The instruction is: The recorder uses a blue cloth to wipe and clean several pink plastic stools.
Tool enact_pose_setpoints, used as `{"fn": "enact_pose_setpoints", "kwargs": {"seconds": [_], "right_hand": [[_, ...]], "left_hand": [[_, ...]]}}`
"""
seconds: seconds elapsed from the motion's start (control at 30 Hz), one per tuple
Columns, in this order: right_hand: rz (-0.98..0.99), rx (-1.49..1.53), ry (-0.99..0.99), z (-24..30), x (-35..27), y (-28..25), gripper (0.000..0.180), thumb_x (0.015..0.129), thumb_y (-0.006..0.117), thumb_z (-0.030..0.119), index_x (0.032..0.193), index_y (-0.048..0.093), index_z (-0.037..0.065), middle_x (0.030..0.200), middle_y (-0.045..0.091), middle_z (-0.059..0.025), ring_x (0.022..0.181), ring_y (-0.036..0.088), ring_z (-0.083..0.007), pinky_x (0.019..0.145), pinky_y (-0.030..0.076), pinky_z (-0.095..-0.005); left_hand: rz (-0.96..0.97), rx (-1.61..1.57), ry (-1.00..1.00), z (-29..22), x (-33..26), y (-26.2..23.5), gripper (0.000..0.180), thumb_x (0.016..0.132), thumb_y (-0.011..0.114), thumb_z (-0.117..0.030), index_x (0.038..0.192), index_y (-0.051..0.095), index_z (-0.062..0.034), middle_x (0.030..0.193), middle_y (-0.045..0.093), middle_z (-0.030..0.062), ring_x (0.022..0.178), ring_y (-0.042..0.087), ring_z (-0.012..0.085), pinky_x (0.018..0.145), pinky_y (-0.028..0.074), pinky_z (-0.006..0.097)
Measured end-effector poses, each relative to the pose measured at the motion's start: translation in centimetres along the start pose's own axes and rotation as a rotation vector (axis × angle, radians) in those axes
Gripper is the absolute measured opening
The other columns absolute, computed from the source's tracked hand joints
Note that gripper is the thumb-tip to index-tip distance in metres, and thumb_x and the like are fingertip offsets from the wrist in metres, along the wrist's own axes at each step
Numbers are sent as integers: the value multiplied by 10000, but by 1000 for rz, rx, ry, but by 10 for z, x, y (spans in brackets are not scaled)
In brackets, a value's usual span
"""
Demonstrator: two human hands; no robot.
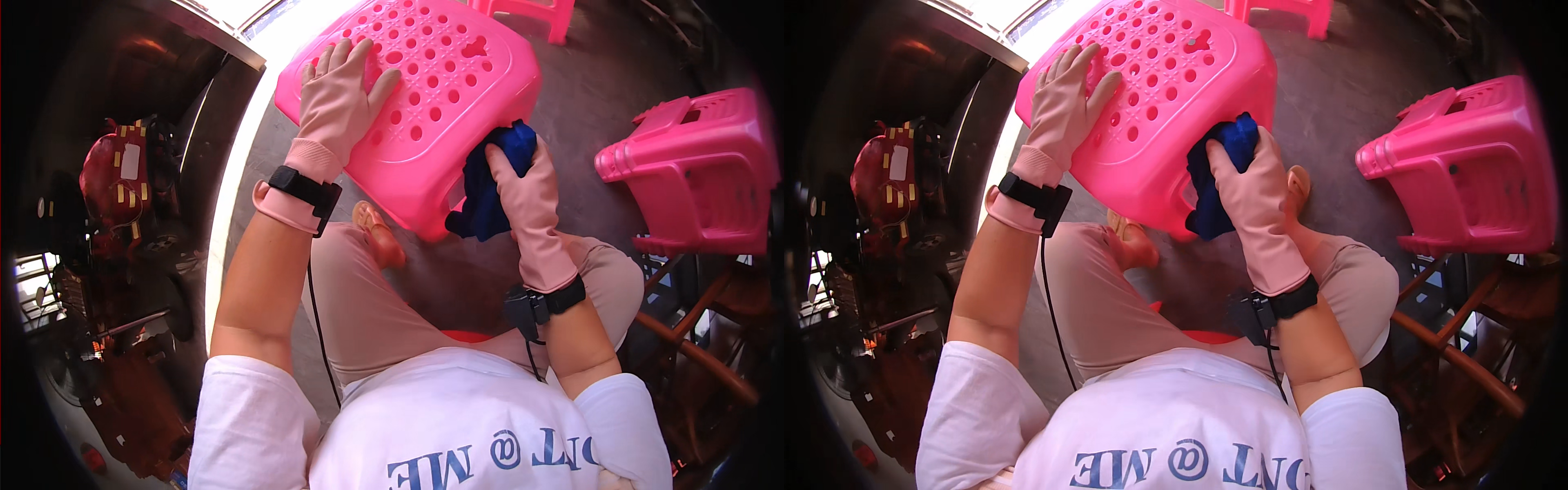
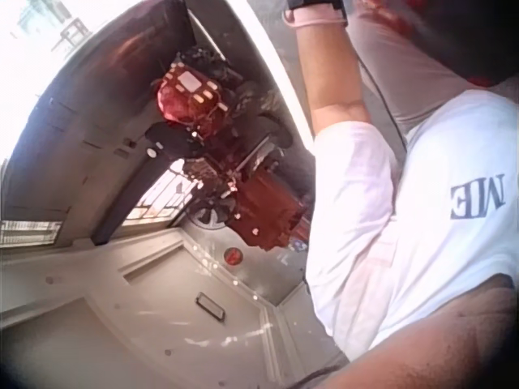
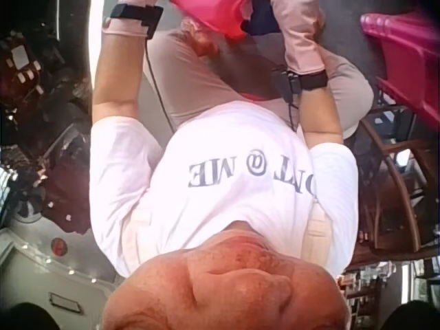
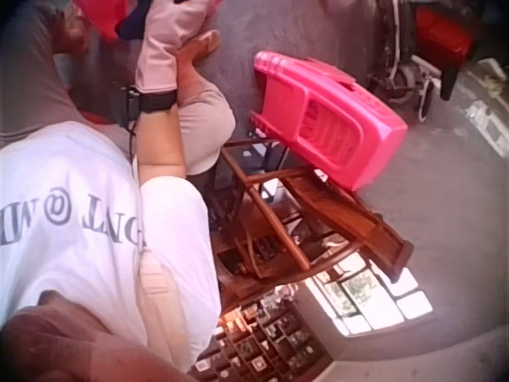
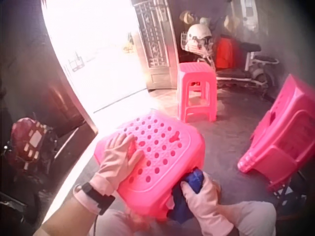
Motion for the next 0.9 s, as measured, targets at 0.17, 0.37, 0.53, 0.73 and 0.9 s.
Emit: {"fn": "enact_pose_setpoints", "kwargs": {"seconds": [0.17, 0.37, 0.53, 0.73, 0.9], "right_hand": [[-53, -179, -248, 8, -49, 25, 339, 785, 795, 216, 829, 513, 33, 781, 557, -162, 686, 578, -391, 639, 469, -444], [104, 18, 76, -6, -21, 16, 321, 843, 796, 228, 966, 600, 6, 891, 665, -96, 813, 644, -194, 756, 506, -345], [-104, -290, -269, 18, -33, 12, 298, 816, 778, 194, 843, 539, 17, 796, 583, -156, 733, 588, -364, 681, 471, -424], [135, -162, -220, 12, -47, 31, 335, 792, 823, 206, 898, 572, 11, 827, 628, -130, 681, 619, -265, 650, 486, -382], [-63, -27, 100, 6, -14, 6, 317, 848, 786, 236, 970, 604, 8, 830, 613, -73, 718, 594, -225, 696, 485, -365]], "left_hand": [[-19, -2, -42, -8, 3, -2, 651, 929, 582, -586, 1351, 586, -89, 1439, 542, 168, 1345, 493, 357, 1143, 348, 504], [-76, 61, -52, 5, -6, 2, 685, 935, 543, -610, 1394, 570, -102, 1457, 526, 199, 1361, 486, 355, 1156, 336, 470], [13, -104, -86, -15, 2, -14, 582, 914, 615, -520, 1307, 625, -91, 1411, 563, 203, 1332, 502, 375, 1135, 364, 458], [-47, -108, -67, -1, -6, -11, 516, 912, 610, -460, 1232, 649, -56, 1335, 590, 261, 1298, 516, 415, 1121, 364, 507], [-19, -166, -112, -5, -7, -23, 473, 899, 626, -430, 1158, 662, -36, 1212, 645, 236, 1192, 578, 403, 1043, 432, 486]]}}
Point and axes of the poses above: each hand's wrist, its own x-axis towards the middle knuckle, its own y-axis out of the palm, z = x × y, the point moved 9 cm from there along x, towards the middle knuckle
